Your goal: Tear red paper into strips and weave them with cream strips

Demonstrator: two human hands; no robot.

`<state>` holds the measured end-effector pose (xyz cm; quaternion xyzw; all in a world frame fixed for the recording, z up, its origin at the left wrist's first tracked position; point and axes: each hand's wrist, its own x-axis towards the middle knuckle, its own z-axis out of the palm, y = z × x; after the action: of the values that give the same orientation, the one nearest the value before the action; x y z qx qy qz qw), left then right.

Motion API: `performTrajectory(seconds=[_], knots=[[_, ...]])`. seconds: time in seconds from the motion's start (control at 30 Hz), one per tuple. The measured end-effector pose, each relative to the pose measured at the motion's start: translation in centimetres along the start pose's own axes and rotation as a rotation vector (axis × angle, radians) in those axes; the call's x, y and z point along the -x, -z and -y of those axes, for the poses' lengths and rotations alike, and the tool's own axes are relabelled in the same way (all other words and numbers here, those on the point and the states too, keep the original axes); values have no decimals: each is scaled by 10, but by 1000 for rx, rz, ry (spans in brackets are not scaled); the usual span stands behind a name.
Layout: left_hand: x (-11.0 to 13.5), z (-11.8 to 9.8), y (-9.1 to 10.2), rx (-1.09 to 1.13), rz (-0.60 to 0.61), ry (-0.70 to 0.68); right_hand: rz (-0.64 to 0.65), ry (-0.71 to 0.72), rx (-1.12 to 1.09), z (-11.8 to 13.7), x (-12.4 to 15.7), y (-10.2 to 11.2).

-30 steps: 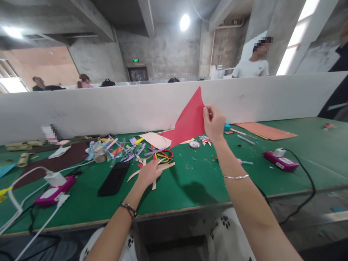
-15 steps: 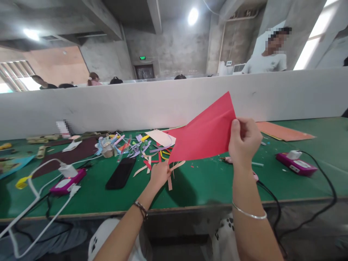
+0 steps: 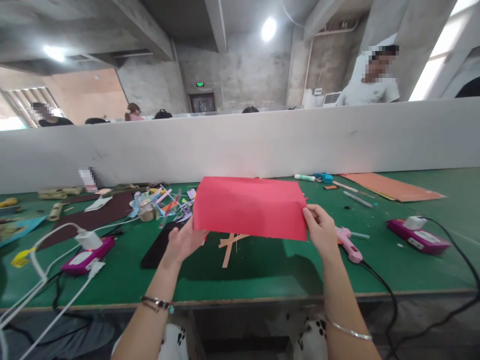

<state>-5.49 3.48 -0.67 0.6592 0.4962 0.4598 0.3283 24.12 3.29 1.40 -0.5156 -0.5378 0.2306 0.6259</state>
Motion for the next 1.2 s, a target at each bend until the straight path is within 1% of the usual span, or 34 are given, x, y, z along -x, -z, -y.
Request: performTrajectory(seconds=[0.03,0.1,0.17,0.23,0.3,0.37,0.43,0.47,0.53,0.57,0.63,0.67,0.7,0.8,0.9,1.0,1.1,1.2], knots=[[2,1,8,50,-15,14,62,-22,7,-1,1,1],[3,2,21,243,-53,110,203,-66,19,-3,3,3],[5,3,30,313,-57,210,354,-93,36,-5,6,5],[8,3,33,249,-49,279,485,-101,60,-6,9,7],[13,2,34,128,-47,295,589,-113,62,-5,11,7],[18,1,32,23,-42,254,682,-139,66,-3,13,7],[21,1,30,-34,-18,202,744,-169,96,-1,14,7],[21,1,29,-46,-1,181,750,-180,113,0,14,8],[15,4,26,-51,30,156,708,-193,132,0,15,9],[10,6,25,-65,37,147,672,-202,135,-1,15,10],[-8,11,20,-171,32,120,627,-234,142,-5,14,14],[-19,13,18,-301,10,103,628,-255,147,-7,14,16],[-30,15,14,-480,8,77,645,-277,151,-9,14,18],[-64,20,2,-627,16,50,718,-331,155,-15,13,23],[-87,27,-10,-738,46,49,720,-362,135,-18,12,25],[-97,36,-19,-826,48,90,695,-406,79,-21,11,27],[-101,42,-24,-873,46,125,729,-423,55,-22,10,28],[-103,41,-23,-886,34,122,761,-412,41,-21,10,29]])
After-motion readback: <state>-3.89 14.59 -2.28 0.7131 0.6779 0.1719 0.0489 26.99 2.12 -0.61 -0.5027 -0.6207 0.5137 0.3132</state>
